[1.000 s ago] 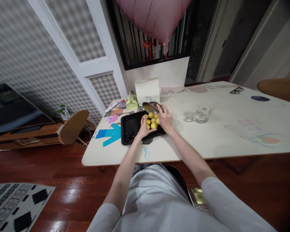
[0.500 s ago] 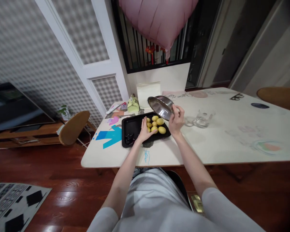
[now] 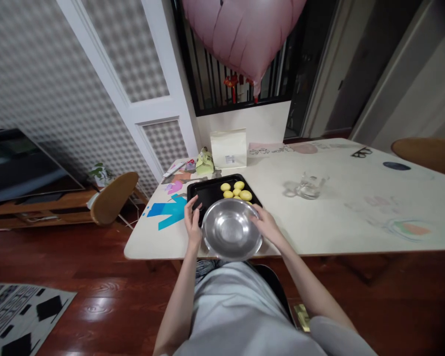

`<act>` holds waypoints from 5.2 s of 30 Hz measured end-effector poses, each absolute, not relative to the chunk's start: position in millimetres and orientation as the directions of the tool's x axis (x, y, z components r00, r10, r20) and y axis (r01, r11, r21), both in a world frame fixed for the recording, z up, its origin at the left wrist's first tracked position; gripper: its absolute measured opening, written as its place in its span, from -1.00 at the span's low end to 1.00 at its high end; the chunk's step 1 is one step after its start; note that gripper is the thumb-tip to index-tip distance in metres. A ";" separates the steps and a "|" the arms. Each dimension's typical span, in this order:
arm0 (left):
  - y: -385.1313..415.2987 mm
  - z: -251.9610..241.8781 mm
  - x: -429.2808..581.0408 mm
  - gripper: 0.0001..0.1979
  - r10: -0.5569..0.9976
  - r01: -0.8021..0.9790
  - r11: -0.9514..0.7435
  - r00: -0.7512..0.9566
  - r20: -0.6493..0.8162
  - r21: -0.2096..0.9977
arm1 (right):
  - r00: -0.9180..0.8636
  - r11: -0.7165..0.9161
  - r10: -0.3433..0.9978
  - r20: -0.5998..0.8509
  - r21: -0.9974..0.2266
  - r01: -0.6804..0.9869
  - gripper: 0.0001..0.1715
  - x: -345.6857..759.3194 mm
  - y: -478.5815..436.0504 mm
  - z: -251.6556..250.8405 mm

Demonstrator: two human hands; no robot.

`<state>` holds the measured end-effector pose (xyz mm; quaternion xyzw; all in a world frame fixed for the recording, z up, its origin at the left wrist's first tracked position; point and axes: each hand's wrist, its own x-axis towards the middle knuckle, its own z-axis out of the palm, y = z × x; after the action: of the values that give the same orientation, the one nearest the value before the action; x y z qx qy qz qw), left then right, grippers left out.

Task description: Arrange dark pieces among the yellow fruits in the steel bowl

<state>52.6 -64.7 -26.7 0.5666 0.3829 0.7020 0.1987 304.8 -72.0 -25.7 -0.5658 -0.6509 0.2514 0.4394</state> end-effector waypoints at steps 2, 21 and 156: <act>-77.8 -27.1 40.2 -0.62 0.758 0.184 -0.597 -0.188 0.624 0.781 | -0.058 0.230 0.971 0.232 -0.842 0.487 -0.70 297.5 -75.2 -35.2; -88.2 -45.6 26.0 -0.68 0.637 0.134 -0.766 0.033 0.770 0.629 | -0.152 0.255 0.865 0.478 -0.158 0.954 -0.76 297.3 -46.2 -21.1; -127.1 -15.2 59.6 -0.79 0.800 0.619 -0.569 0.267 0.537 0.542 | -0.606 0.693 0.692 0.392 -0.123 0.711 -0.51 308.9 19.0 -20.7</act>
<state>59.6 -127.1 -15.2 0.7879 0.4503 0.4049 0.1123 308.9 19.0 -20.7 -0.3913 -0.8959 -0.0226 0.2092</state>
